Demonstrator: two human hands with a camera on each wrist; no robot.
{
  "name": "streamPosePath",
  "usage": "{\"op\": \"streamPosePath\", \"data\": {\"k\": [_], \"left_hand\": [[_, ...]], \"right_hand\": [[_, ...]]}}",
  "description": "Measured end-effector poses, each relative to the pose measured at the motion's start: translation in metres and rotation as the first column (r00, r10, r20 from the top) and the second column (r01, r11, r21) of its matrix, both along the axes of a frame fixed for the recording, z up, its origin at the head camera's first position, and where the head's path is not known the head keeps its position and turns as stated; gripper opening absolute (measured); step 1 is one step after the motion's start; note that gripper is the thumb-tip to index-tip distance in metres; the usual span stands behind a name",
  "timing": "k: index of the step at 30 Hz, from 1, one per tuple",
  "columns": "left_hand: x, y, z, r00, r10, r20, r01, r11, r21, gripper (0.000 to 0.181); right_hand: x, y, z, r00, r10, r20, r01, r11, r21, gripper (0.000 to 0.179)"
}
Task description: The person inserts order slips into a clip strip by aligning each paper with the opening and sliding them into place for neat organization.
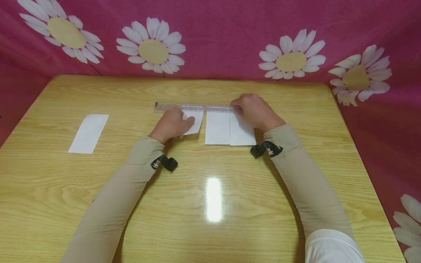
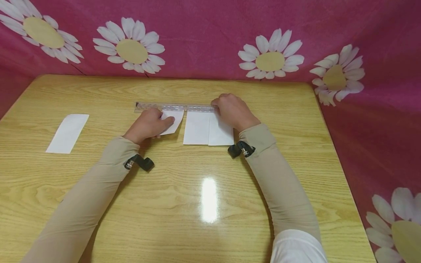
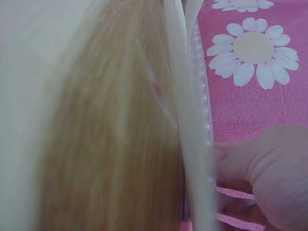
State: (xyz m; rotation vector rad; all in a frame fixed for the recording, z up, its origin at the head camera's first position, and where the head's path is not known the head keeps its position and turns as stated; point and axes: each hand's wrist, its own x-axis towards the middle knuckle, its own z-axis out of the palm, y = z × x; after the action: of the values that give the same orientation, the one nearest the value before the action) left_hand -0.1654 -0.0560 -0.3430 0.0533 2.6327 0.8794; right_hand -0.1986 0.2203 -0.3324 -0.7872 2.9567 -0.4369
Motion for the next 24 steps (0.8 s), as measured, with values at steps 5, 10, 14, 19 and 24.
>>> {"op": "streamPosePath", "data": {"k": [5,10,14,19,24], "left_hand": [[-0.0004,0.0006,0.0001,1.000,-0.009,-0.004,0.009,1.000,-0.001,0.039],[-0.0005,0.0012,-0.0004,1.000,-0.019,-0.014,0.019,1.000,-0.003,0.038],[-0.0002,0.0014,-0.0008,1.000,-0.022,-0.017,0.022,1.000,-0.006,0.039],[0.0003,0.0018,-0.0010,0.999,-0.026,-0.028,0.025,1.000,-0.014,0.040],[0.0006,0.0027,-0.0010,0.999,-0.026,-0.022,0.026,1.000,-0.008,0.040]], "right_hand": [[-0.0002,0.0001,0.0000,1.000,0.001,0.008,-0.001,1.000,0.004,0.028],[-0.0001,-0.0004,0.0011,1.000,-0.006,0.018,0.006,1.000,0.006,0.028],[-0.0008,-0.0003,-0.0004,1.000,-0.005,0.015,0.005,1.000,0.010,0.029],[-0.0005,-0.0004,0.0003,1.000,-0.013,0.019,0.013,1.000,0.009,0.028],[-0.0009,-0.0007,-0.0001,0.999,-0.022,0.030,0.022,1.000,0.009,0.028]]}}
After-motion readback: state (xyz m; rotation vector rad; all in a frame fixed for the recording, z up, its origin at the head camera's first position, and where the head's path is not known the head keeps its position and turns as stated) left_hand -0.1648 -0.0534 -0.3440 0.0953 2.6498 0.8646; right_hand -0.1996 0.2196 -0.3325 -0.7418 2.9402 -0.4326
